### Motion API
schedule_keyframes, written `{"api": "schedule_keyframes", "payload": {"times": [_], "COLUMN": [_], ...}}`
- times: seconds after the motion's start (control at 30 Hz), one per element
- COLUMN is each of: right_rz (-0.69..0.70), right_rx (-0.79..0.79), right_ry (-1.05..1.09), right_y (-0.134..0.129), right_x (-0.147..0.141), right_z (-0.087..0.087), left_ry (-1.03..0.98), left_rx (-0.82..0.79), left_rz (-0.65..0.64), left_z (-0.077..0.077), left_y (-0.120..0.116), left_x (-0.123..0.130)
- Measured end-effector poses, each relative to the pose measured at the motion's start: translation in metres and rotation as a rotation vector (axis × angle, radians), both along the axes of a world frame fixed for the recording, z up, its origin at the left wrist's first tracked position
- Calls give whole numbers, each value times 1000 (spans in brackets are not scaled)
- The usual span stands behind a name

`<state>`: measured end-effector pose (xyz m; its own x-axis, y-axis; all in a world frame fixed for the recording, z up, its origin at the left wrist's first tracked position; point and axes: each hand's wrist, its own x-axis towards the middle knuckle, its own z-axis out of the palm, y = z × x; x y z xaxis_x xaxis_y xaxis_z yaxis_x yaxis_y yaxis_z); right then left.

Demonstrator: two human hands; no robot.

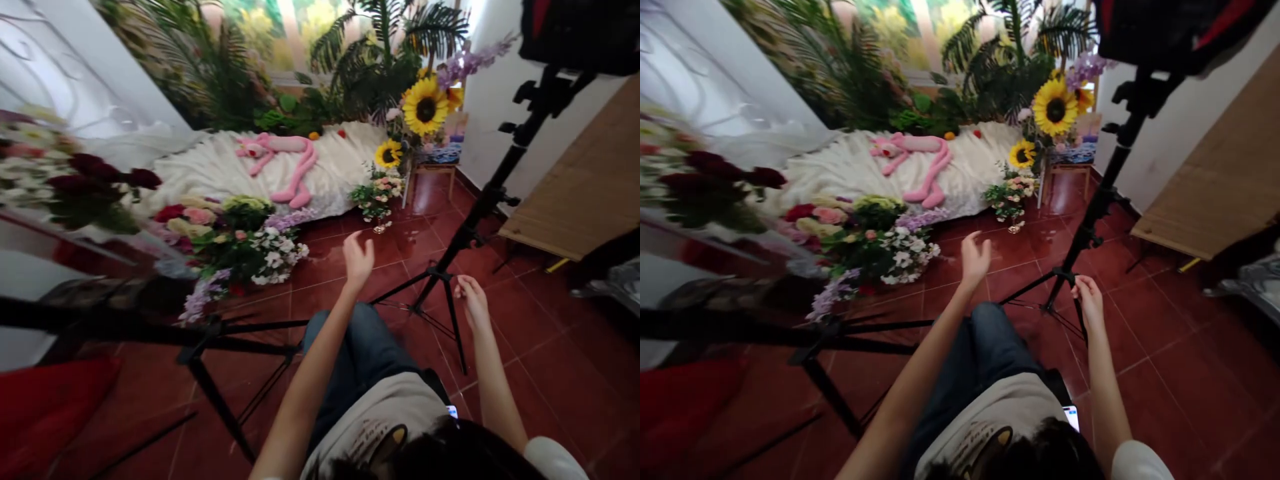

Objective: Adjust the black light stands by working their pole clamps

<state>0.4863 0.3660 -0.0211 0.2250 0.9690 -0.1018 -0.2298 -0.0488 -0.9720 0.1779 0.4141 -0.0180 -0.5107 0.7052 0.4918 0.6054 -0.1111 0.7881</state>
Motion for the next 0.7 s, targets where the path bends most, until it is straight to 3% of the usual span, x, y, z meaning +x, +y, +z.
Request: {"api": "schedule_keyframes", "payload": {"times": [0.03,0.1,0.2,0.3,0.43,0.7], "right_rz": [-8,-20,-34,-57,-33,467], "right_rx": [4,8,20,26,-4,-251], "right_ry": [9,17,20,76,324,922], "right_y": [1,0,-1,1,16,56], "right_x": [6,16,29,36,35,23], "right_z": [5,13,23,31,45,82], "left_ry": [79,129,-33,-207,-393,-484], "left_rx": [7,13,-7,-55,-93,7], "left_rz": [-180,-422,-712,-889,-922,-857], "left_z": [8,27,54,70,73,66], "left_y": [17,46,82,106,117,116], "left_x": [28,79,140,187,228,240]}}
